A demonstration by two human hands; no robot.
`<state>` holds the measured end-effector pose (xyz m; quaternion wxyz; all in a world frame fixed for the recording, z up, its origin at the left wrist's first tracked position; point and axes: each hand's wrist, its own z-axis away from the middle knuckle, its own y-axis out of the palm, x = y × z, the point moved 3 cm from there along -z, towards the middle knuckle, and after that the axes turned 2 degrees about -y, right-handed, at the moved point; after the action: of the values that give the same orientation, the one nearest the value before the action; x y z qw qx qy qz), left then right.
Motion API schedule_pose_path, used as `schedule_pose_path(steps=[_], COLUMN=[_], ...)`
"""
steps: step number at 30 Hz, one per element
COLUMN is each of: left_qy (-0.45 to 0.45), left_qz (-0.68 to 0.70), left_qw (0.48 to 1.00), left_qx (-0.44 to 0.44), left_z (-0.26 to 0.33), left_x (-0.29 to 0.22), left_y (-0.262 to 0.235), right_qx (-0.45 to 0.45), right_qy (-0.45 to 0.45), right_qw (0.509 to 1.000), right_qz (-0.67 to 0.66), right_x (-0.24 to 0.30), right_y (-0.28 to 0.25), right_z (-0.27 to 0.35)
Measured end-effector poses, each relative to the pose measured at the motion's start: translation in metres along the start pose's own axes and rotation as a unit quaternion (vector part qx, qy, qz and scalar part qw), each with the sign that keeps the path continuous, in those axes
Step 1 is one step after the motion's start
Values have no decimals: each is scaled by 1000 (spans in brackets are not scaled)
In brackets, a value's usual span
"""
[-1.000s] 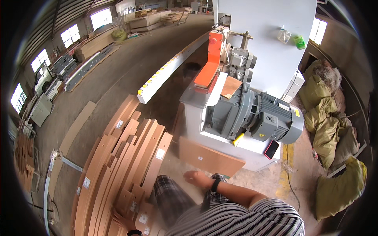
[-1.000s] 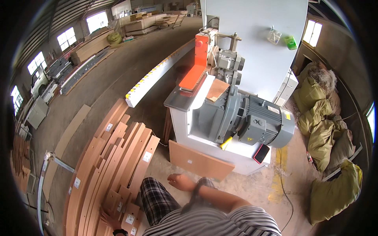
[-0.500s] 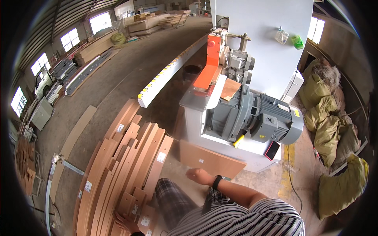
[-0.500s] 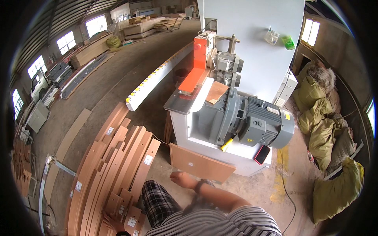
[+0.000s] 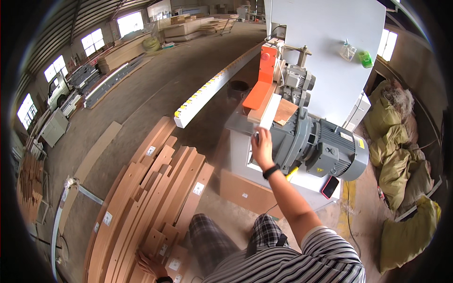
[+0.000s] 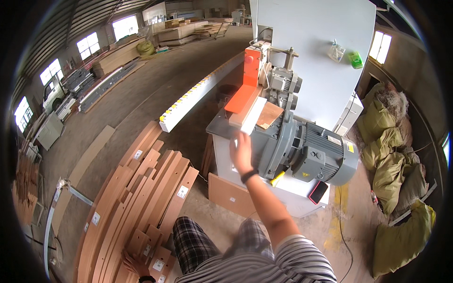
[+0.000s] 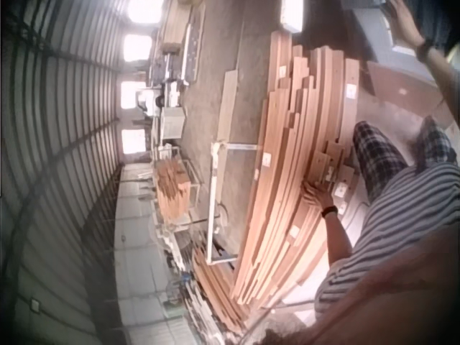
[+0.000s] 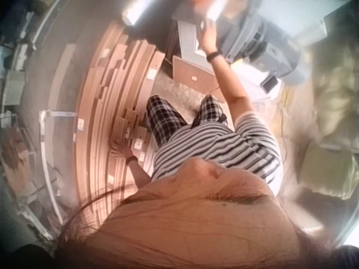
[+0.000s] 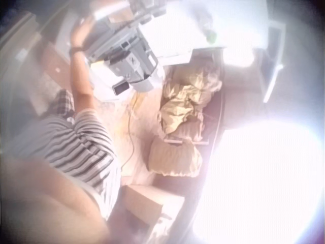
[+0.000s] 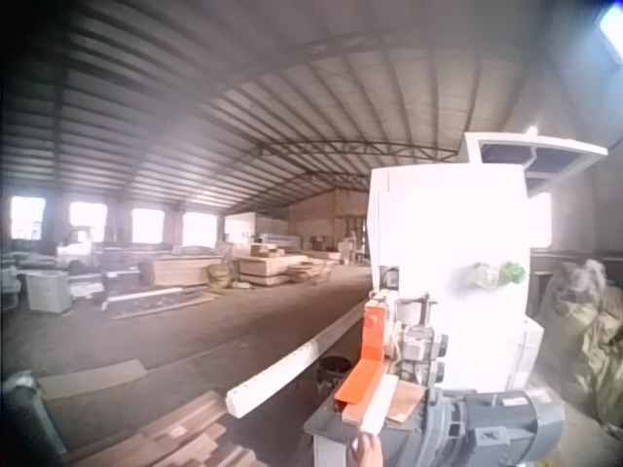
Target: The person picks up long wooden planks from a stack and feeds them into a woodworking machine by hand, one piece at a time.
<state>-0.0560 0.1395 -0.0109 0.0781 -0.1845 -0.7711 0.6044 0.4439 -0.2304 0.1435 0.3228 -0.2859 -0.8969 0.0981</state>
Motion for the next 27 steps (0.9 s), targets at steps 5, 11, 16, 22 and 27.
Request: schedule_pose_path(steps=[5, 11, 16, 22, 27], left_qy=[21, 31, 16, -7, -53], left_qz=[4, 47, 65, 139, 750], left_qw=[1000, 997, 997, 990, 628], left_qx=[-11, -49, -35, -8, 199], left_z=[-3, 2, 0, -2, 21], left_x=[0, 7, -2, -5, -56], left_y=[13, -1, -10, -9, -7], right_qx=[115, 158, 180, 205, 292], right_qy=[-58, -148, -204, -292, -320], right_qw=[980, 970, 951, 924, 900], right_qz=[149, 114, 145, 137, 48], right_x=[-12, 7, 39, 73, 111], right_y=[23, 27, 6, -12, -31], right_z=[-43, -15, 3, 24, 54])
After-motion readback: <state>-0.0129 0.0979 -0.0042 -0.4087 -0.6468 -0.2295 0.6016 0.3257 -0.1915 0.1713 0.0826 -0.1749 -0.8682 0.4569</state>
